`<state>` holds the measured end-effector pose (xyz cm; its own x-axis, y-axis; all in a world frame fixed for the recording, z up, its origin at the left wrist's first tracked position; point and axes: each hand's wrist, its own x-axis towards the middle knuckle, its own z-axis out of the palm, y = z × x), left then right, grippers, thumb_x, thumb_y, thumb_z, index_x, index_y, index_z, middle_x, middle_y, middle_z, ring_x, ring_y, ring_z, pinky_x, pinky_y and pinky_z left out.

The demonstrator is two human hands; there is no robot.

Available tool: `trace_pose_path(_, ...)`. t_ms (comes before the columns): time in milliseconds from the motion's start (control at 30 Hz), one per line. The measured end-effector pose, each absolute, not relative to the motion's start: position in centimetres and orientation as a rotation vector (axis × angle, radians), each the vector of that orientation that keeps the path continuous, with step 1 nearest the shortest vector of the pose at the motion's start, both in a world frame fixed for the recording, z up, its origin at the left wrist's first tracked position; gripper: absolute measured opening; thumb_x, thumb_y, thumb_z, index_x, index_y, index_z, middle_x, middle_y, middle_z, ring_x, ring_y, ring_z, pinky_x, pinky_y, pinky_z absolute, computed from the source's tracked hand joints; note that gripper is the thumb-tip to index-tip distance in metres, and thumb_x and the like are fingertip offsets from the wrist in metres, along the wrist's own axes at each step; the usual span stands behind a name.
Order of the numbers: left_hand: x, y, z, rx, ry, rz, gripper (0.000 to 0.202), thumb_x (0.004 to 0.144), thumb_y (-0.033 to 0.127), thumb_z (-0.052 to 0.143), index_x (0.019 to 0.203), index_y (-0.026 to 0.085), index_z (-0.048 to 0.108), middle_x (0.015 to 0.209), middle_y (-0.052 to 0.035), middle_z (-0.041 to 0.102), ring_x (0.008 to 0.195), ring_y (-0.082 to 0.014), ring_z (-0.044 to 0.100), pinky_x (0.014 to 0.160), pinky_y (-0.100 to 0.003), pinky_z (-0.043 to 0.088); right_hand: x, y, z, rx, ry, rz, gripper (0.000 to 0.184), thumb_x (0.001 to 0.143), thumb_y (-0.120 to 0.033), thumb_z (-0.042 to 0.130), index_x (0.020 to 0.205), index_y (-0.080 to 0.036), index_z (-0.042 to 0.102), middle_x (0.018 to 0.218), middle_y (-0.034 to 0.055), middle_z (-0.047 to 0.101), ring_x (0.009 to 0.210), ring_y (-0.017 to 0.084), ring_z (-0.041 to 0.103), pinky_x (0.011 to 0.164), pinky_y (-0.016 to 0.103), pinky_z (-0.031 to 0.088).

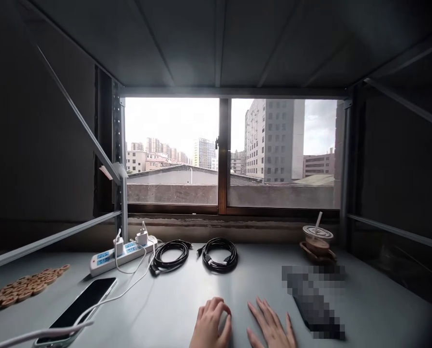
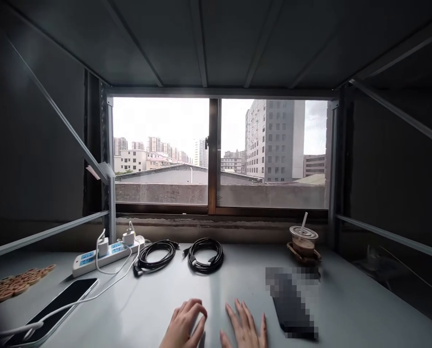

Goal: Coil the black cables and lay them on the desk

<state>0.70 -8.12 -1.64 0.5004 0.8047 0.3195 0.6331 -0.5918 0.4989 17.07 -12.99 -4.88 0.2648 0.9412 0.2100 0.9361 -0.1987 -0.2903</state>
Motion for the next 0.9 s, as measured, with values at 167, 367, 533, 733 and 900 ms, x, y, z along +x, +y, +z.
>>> trace_pose_path(167,0.9,-8.6,-1.3,2.401,1.218,0.762,0.024,0.086,0.020,0.035,0.091,0.021,0.058,0.107,-0.0053,0.059,0.107,-0.0208,0.051,0.092,-0.036,0.036,17.4,-14.2,-2.5,-2.164,-1.808,0.290,0.056,0.085,-0.052,0.030,0.138,-0.033,0.037,0.146,-0.0046,0.027,0.137,0.024,0.022,0.110,0.057,0.006)
trace_pose_path(367,0.9,-8.9,-1.2,2.368,1.215,0.806,0.021,0.086,0.020,0.038,0.091,0.021,0.058,0.103,-0.0044,0.059,0.101,-0.0201,0.052,0.091,-0.037,0.036,17.7,-14.6,-2.4,-2.205,-1.841,0.361,0.059,0.086,-0.053,0.026,0.141,-0.033,0.031,0.149,-0.0049,0.021,0.139,0.022,0.016,0.111,0.055,0.000)
trace_pose_path(533,1.0,-8.9,-1.5,2.379,1.216,0.843,0.020,0.088,0.023,0.039,0.090,0.021,0.059,0.102,-0.0035,0.059,0.100,-0.0198,0.052,0.091,-0.038,0.036,18.1,-14.3,-4.0,-2.181,-1.833,0.254,0.057,0.086,-0.054,0.026,0.140,-0.035,0.033,0.148,-0.0058,0.024,0.139,0.022,0.018,0.111,0.056,0.001)
trace_pose_path(733,0.9,-8.9,-1.1,2.392,1.180,0.850,0.033,0.095,0.032,0.026,0.103,0.023,0.057,0.105,-0.0031,0.061,0.101,-0.0203,0.052,0.091,-0.041,0.037,17.6,-14.7,-3.2,-2.214,-1.834,0.261,0.057,0.087,-0.052,0.026,0.140,-0.034,0.033,0.149,-0.0051,0.024,0.139,0.020,0.017,0.111,0.054,0.003)
trace_pose_path(900,1.0,-9.1,-0.9,2.339,1.148,0.869,0.040,0.095,0.034,0.022,0.091,0.021,0.060,0.097,-0.0054,0.062,0.096,-0.0213,0.053,0.089,-0.041,0.038,17.6,-14.9,-2.8,-2.219,-1.848,0.279,0.058,0.087,-0.051,0.024,0.141,-0.033,0.030,0.150,-0.0053,0.021,0.140,0.019,0.014,0.111,0.054,0.000)
